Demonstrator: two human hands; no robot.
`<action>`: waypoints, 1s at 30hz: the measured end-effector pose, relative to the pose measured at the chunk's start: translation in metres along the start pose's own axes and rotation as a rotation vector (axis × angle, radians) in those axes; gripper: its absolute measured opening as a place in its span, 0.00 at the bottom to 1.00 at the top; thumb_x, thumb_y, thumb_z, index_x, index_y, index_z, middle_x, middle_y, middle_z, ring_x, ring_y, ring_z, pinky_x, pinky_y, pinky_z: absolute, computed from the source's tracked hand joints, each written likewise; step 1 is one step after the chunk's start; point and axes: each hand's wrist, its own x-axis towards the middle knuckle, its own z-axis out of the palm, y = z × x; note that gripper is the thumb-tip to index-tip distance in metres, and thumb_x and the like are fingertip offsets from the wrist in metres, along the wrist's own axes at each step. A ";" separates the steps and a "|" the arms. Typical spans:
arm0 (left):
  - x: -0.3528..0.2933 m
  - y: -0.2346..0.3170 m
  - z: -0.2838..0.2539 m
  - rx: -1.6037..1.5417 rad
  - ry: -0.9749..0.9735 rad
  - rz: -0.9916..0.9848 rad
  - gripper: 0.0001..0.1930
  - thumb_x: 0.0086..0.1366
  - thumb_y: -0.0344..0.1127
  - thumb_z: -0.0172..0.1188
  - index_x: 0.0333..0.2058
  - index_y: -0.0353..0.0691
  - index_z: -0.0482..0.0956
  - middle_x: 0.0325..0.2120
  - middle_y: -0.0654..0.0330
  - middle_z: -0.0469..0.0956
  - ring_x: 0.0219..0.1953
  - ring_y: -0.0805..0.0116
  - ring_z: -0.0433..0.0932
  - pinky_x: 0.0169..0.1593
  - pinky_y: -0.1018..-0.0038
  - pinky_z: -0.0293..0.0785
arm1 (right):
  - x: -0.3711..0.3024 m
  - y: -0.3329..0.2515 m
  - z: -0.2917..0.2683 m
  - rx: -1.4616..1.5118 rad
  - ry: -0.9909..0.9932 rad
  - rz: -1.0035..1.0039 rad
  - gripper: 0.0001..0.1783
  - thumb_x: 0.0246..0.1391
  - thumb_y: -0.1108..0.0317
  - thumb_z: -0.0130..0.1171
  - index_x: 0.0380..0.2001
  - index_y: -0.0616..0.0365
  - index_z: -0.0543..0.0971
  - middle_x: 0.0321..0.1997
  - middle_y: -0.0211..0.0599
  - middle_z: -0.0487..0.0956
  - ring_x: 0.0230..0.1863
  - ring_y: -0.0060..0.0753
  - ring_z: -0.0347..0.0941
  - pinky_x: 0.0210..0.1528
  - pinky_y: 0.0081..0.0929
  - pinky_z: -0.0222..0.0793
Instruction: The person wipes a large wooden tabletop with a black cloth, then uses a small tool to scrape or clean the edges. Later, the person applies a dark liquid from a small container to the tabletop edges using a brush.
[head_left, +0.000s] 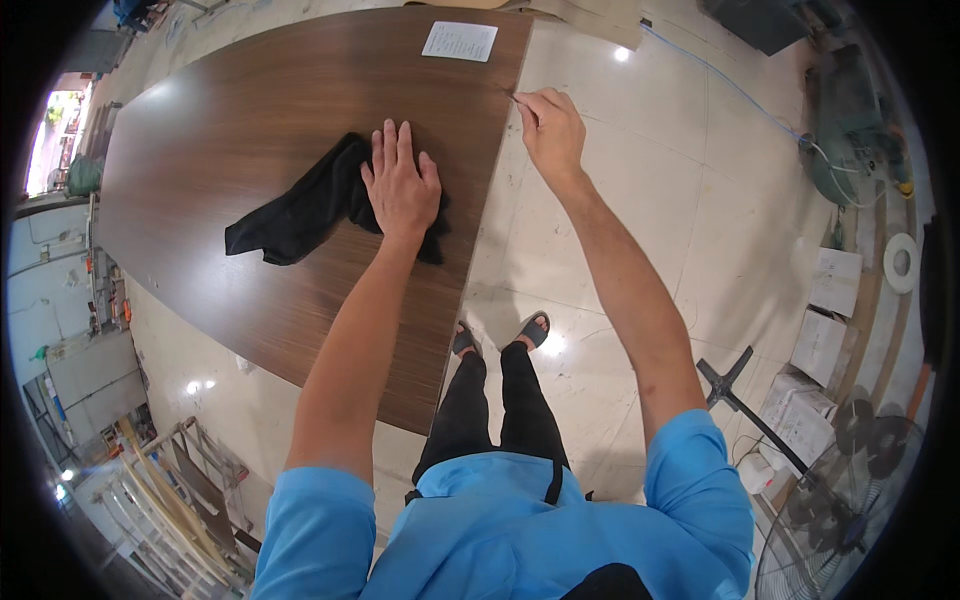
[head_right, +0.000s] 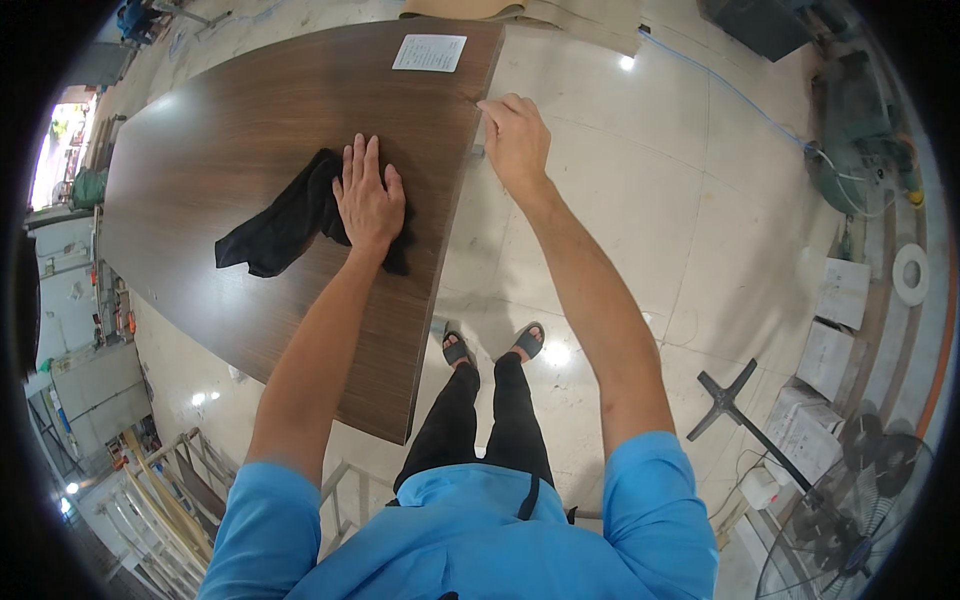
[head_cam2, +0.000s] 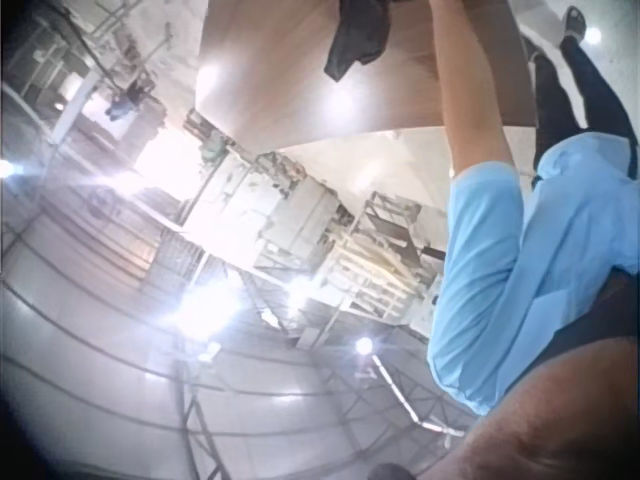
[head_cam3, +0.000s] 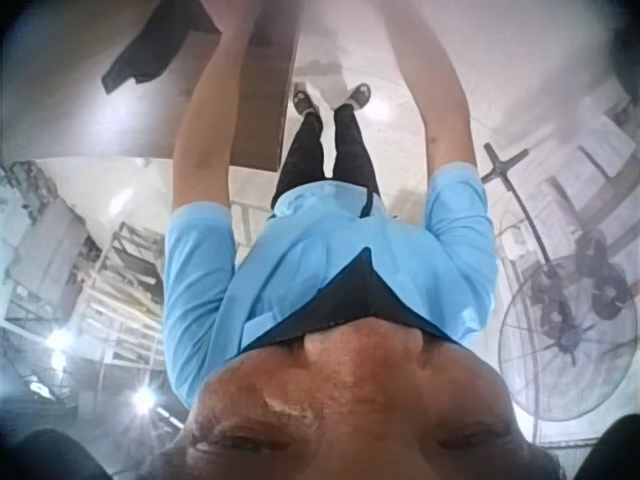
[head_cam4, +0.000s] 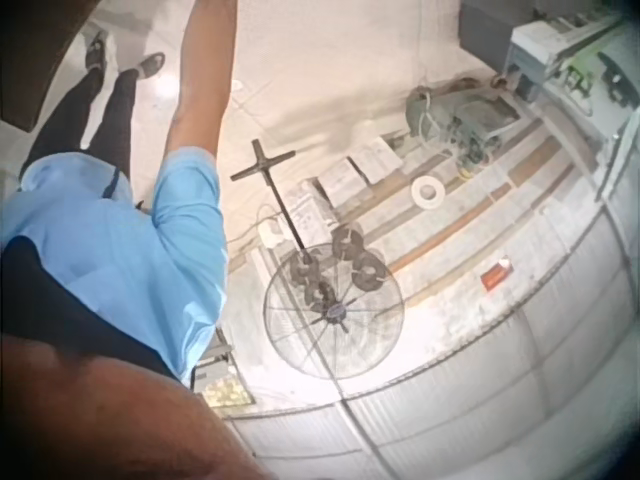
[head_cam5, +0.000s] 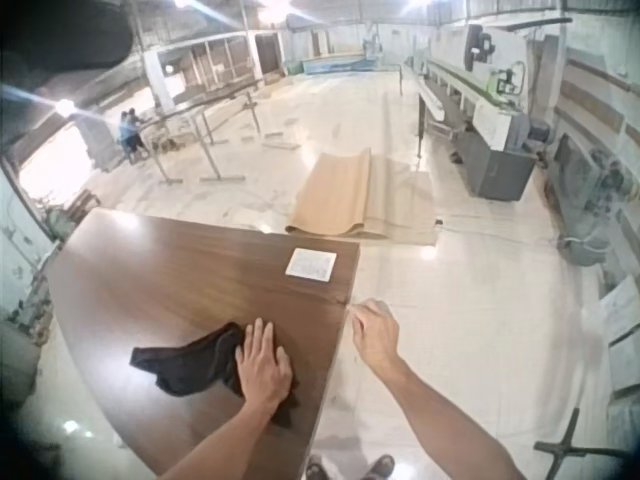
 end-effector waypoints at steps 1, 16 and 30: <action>0.000 0.001 -0.001 -0.008 0.028 0.022 0.29 0.75 0.45 0.47 0.72 0.45 0.64 0.75 0.56 0.59 0.77 0.54 0.55 0.74 0.42 0.52 | -0.004 0.000 0.002 -0.029 -0.029 -0.006 0.09 0.54 0.77 0.62 0.38 0.55 0.87 0.34 0.35 0.81 0.40 0.45 0.76 0.39 0.39 0.74; 0.009 -0.003 0.004 -0.014 -0.015 -0.016 0.29 0.76 0.46 0.48 0.72 0.46 0.64 0.75 0.55 0.59 0.78 0.54 0.54 0.74 0.40 0.53 | -0.040 -0.029 -0.028 -0.100 -0.219 -0.227 0.14 0.48 0.77 0.59 0.38 0.55 0.86 0.40 0.37 0.85 0.41 0.45 0.80 0.41 0.41 0.78; -0.010 0.040 -0.009 -0.184 -0.297 0.354 0.45 0.65 0.47 0.65 0.76 0.47 0.55 0.79 0.52 0.48 0.80 0.45 0.45 0.67 0.29 0.58 | -0.166 -0.062 -0.192 0.159 -0.182 0.817 0.08 0.54 0.82 0.67 0.37 0.63 0.86 0.34 0.38 0.83 0.34 0.28 0.79 0.38 0.25 0.75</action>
